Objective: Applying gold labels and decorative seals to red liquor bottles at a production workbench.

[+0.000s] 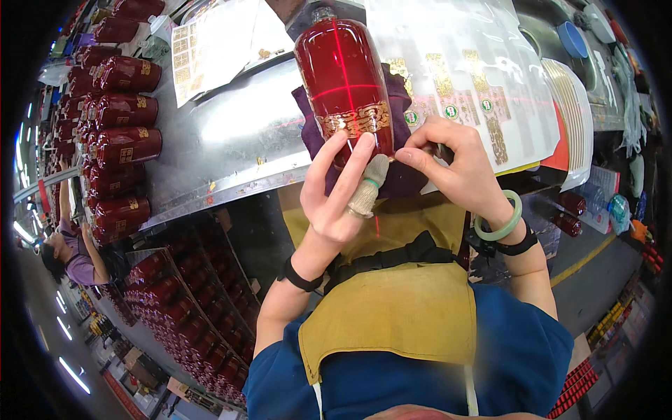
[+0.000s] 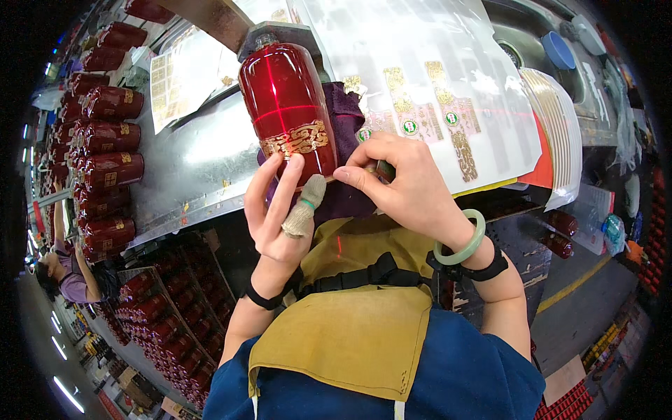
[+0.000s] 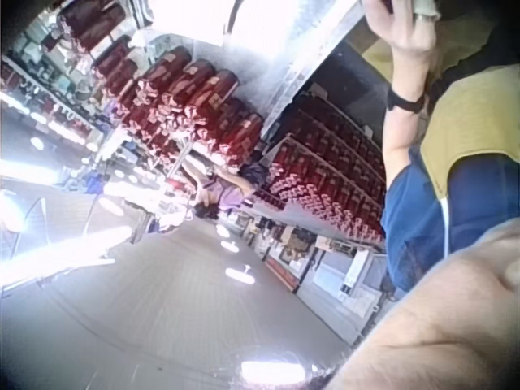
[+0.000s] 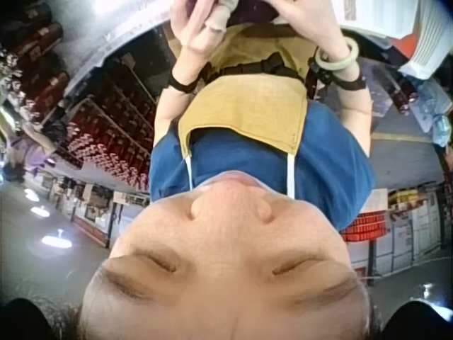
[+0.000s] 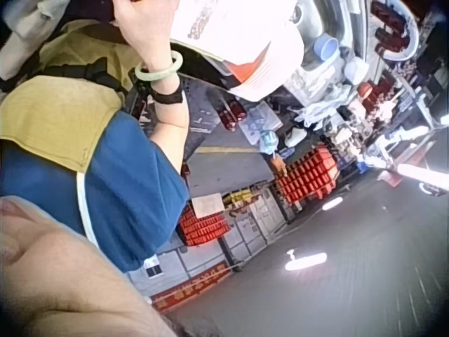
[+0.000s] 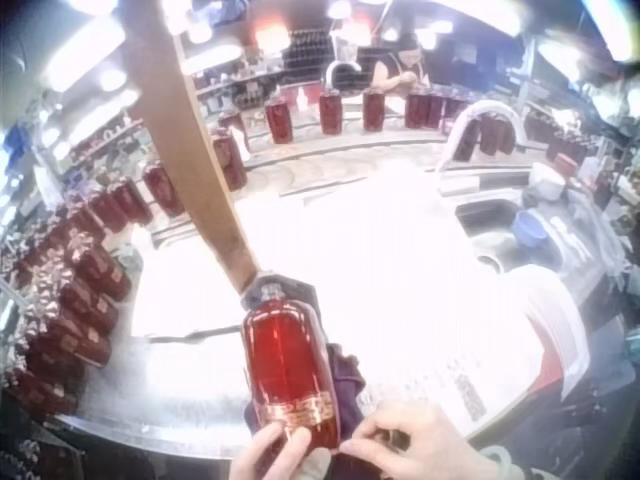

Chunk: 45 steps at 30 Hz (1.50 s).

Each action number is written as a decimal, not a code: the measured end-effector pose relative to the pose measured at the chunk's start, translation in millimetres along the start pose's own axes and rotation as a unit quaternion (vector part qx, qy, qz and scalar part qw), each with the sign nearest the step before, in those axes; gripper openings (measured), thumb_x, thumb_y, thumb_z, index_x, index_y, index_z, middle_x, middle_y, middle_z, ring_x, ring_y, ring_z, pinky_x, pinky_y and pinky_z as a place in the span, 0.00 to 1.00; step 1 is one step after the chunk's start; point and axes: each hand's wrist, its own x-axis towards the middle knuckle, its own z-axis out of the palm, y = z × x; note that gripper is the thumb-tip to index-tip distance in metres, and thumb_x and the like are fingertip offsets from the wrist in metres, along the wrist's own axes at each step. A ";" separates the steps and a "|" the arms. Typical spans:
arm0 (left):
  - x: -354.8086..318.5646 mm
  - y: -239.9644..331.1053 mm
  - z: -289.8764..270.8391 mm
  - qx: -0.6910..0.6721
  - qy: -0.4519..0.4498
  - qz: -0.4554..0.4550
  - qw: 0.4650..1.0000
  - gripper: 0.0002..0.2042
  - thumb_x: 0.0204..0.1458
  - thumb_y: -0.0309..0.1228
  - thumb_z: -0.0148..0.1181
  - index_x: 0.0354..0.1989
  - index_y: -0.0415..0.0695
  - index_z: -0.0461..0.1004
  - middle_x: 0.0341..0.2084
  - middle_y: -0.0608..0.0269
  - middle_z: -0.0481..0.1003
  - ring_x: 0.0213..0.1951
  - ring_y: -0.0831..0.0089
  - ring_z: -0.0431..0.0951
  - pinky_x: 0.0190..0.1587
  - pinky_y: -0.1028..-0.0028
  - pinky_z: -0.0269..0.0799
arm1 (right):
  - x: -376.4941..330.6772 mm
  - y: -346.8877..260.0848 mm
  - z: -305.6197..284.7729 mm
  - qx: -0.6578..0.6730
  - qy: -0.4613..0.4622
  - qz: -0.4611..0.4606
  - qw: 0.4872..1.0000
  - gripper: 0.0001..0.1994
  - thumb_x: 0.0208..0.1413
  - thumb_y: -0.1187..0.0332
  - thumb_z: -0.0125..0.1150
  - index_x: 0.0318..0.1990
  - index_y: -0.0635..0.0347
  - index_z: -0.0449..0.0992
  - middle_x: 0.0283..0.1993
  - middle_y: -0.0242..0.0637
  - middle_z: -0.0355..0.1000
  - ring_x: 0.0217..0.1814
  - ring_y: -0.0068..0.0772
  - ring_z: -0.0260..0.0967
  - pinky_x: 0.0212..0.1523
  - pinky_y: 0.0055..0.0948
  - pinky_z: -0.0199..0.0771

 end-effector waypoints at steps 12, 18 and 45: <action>-11.2 -9.6 2.6 -0.018 0.085 -0.033 0.996 0.18 0.44 0.13 0.73 0.46 0.27 0.80 0.47 0.47 0.82 0.52 0.49 0.82 0.54 0.62 0.82 | -0.8 -4.8 -0.8 0.009 -0.007 -0.014 1.000 0.10 0.56 0.68 0.74 0.32 0.66 0.81 0.24 0.35 0.71 0.22 0.24 0.62 0.25 0.28 0.61; -9.5 -5.4 2.2 0.047 0.084 -0.002 0.995 0.16 0.47 0.15 0.72 0.47 0.29 0.81 0.54 0.48 0.78 0.58 0.49 0.77 0.58 0.62 0.79 | 0.0 -1.5 -1.0 0.010 -0.003 -0.006 1.000 0.10 0.55 0.68 0.74 0.31 0.66 0.81 0.24 0.36 0.71 0.22 0.25 0.63 0.25 0.28 0.61; -1.8 -1.4 3.3 0.046 0.076 0.002 0.996 0.16 0.45 0.14 0.71 0.44 0.37 0.83 0.49 0.49 0.81 0.57 0.48 0.77 0.55 0.61 0.81 | 2.0 1.7 1.9 -0.020 -0.003 -0.006 1.000 0.09 0.55 0.68 0.73 0.31 0.65 0.81 0.24 0.34 0.72 0.23 0.24 0.64 0.26 0.28 0.64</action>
